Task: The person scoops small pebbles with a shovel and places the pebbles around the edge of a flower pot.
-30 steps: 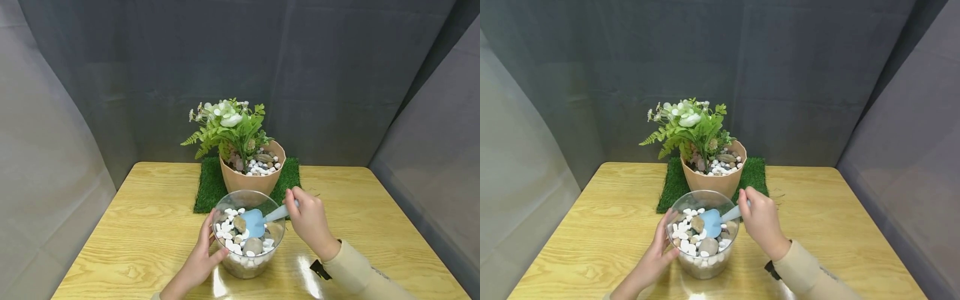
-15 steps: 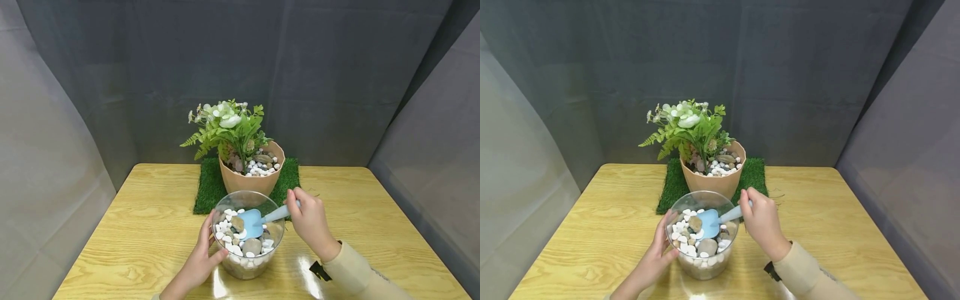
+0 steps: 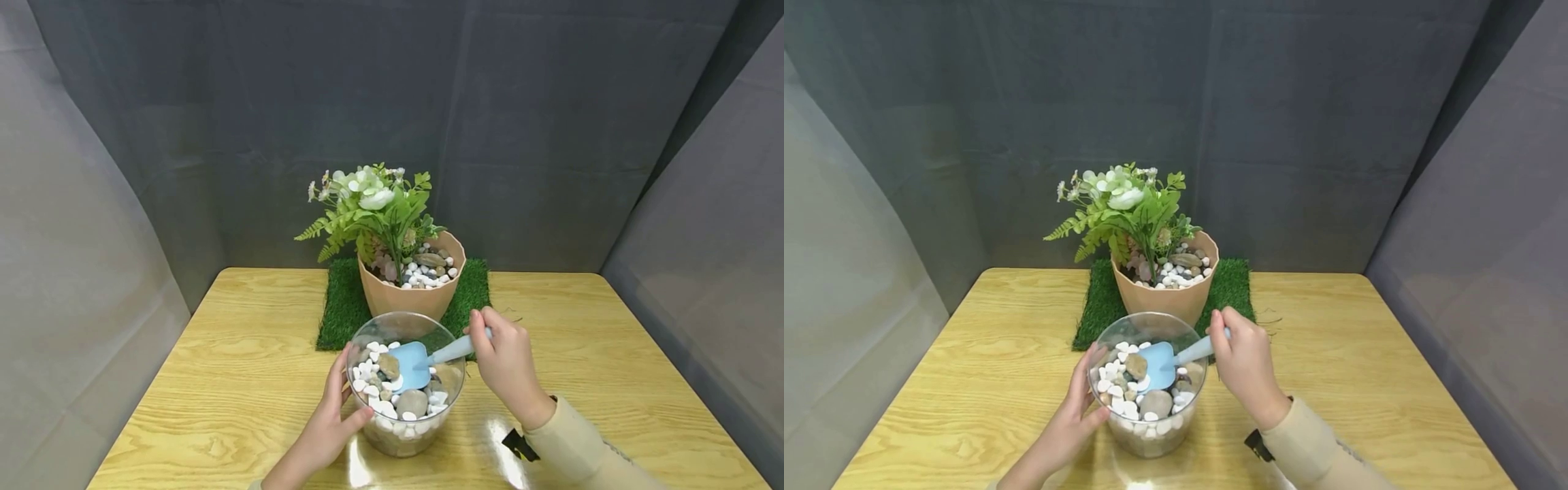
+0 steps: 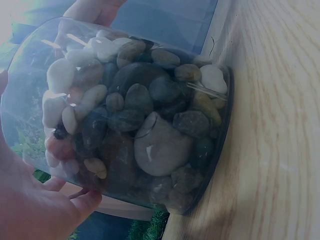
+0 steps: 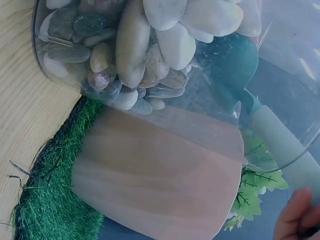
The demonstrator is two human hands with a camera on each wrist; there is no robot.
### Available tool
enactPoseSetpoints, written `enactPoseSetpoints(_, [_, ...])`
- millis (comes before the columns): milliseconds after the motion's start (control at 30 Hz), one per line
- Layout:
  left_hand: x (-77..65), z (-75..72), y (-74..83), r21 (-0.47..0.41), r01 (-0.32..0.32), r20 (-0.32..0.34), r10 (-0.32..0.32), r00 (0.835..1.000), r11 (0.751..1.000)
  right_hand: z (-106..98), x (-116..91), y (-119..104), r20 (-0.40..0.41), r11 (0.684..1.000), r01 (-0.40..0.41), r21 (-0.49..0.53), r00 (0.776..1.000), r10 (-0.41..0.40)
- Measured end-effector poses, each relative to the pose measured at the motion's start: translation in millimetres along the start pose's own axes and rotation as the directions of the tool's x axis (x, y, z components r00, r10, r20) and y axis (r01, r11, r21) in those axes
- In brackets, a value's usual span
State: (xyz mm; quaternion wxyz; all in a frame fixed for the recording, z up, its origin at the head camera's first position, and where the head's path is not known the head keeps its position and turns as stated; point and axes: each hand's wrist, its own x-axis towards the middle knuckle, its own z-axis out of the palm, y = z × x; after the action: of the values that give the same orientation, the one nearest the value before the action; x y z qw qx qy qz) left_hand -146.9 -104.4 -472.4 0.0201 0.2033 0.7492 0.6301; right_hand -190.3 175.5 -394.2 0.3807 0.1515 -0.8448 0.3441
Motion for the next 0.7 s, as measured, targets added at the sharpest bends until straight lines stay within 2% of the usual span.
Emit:
enactPoseSetpoints(300, [0.9,0.8,-1.7,0.001,-0.021,0.001,0.021,1.0,1.0,-1,-6,-2,0.023,0.992,-0.125,0.023,0.992,0.125])
enactPoseSetpoints(700, [0.3,0.1,-3.1,-0.016,-0.019,0.001,0.019,1.0,1.0,3,-12,-6,-0.003,0.989,-0.149,0.011,0.989,0.149])
